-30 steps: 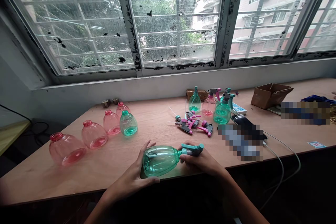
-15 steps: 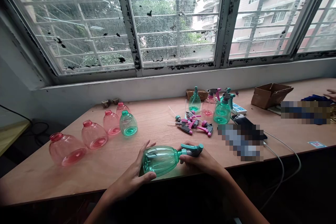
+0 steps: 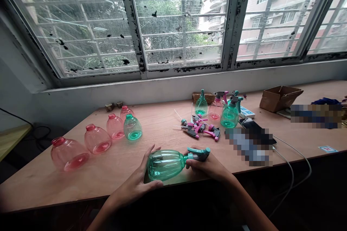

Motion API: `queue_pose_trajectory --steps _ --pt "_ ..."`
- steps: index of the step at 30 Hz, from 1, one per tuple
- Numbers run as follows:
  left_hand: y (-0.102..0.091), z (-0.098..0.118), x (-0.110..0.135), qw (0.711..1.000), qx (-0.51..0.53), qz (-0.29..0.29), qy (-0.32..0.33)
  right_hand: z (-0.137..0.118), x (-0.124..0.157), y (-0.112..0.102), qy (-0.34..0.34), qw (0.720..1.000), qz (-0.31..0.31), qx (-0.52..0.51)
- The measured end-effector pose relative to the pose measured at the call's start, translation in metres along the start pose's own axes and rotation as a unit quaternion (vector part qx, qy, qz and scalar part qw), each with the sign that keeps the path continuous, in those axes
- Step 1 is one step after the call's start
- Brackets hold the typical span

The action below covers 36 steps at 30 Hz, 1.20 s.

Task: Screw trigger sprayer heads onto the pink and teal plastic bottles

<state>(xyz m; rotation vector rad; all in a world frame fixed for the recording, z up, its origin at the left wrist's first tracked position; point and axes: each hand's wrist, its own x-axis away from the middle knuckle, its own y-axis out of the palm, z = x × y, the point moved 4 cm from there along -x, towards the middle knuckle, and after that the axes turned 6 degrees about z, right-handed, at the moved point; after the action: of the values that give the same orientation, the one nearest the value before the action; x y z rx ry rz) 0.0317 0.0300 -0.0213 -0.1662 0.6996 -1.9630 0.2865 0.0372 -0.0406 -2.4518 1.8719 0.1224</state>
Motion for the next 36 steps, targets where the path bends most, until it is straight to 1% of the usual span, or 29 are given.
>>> queue_pose_trajectory --steps 4,9,16,36 --pt "-0.0015 0.0013 0.0006 1.000 0.004 -0.008 -0.004 0.0010 -0.0006 0.0001 -0.004 1.000 -0.002 -0.001" --pt "-0.0015 0.0027 0.0008 1.000 -0.005 0.001 -0.015 0.0009 -0.0010 0.0008 0.000 1.000 -0.001 0.001" --pt "0.0006 0.0015 0.0001 1.000 -0.015 0.009 -0.001 0.0011 -0.0014 0.0008 0.000 1.000 0.002 0.007" --pt "-0.0002 0.0047 0.0005 1.000 -0.019 0.009 -0.009 0.0033 -0.0020 -0.0003 0.001 1.000 0.003 0.001"
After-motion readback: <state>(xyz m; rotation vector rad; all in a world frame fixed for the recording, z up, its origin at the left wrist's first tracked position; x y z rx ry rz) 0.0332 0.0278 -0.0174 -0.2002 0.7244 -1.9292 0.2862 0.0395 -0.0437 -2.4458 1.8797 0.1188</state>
